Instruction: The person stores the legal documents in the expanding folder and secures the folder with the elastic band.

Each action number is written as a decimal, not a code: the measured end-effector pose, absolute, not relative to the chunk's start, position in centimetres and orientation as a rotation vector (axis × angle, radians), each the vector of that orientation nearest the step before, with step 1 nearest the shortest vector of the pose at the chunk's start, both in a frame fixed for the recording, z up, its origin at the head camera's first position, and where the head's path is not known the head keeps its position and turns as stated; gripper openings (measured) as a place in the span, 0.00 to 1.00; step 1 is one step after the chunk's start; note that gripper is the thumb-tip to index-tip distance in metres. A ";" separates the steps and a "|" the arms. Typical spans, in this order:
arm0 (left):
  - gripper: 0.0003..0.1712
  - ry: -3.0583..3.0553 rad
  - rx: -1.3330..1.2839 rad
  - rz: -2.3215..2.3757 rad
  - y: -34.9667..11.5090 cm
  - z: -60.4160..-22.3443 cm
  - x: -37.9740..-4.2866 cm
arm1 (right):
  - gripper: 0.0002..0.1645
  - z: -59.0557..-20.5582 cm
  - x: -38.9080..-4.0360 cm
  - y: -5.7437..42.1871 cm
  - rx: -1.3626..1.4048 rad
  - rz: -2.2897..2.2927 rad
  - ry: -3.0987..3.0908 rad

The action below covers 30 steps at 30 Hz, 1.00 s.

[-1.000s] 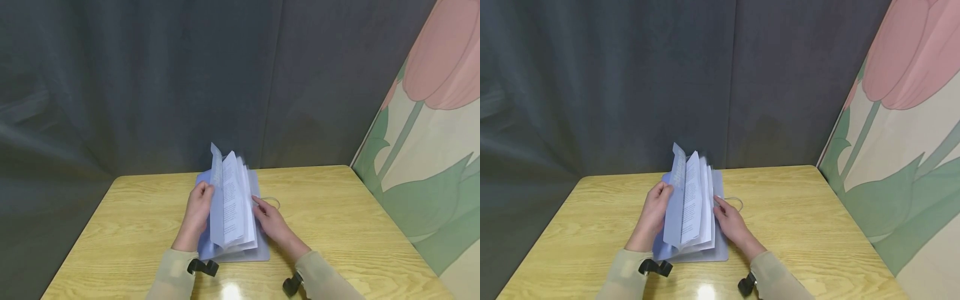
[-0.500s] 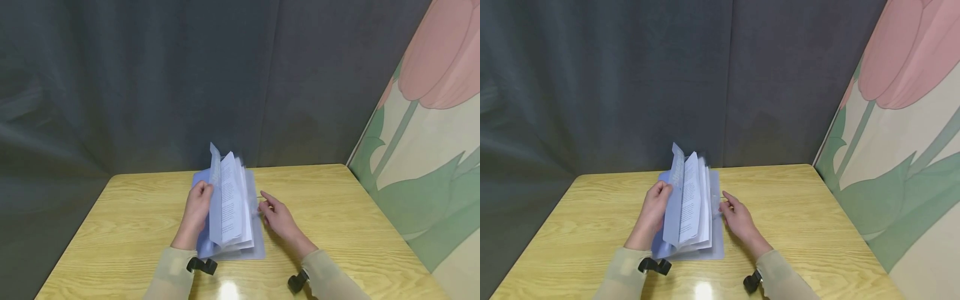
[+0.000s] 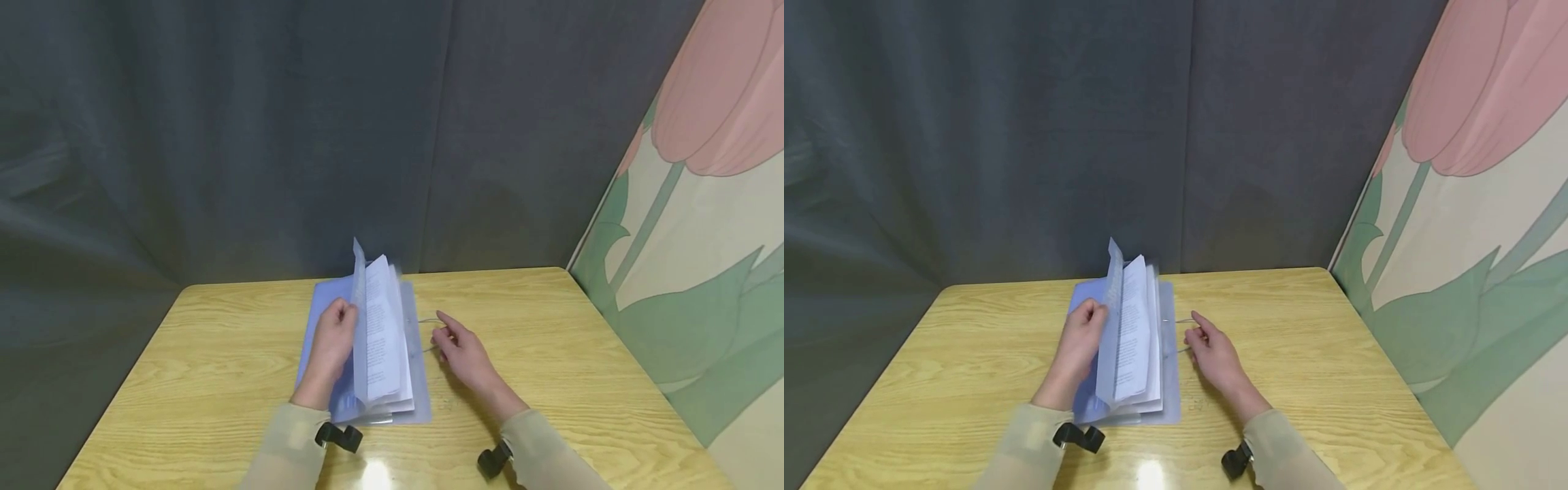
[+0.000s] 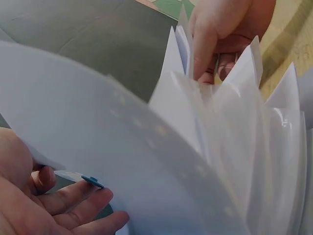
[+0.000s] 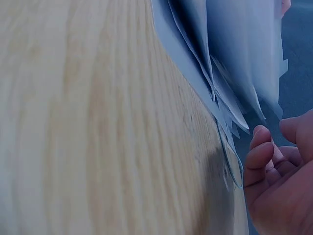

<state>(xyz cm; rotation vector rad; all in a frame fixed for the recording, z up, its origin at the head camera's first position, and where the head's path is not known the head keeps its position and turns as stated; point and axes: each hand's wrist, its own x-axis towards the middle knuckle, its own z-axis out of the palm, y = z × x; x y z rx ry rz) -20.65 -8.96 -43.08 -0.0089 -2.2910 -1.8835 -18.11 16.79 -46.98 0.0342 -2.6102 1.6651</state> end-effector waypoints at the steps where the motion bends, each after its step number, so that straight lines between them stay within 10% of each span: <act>1: 0.16 -2.301 -0.005 -1.868 -8.8 -43.2 -20.6 | 0.33 -47.0 -18.1 16.9 0.032 1.664 -2.609; 30: 0.12 -2.485 -0.049 -1.379 -6.0 -45.8 -20.6 | 0.34 -47.5 -18.0 18.9 -0.041 1.672 -2.601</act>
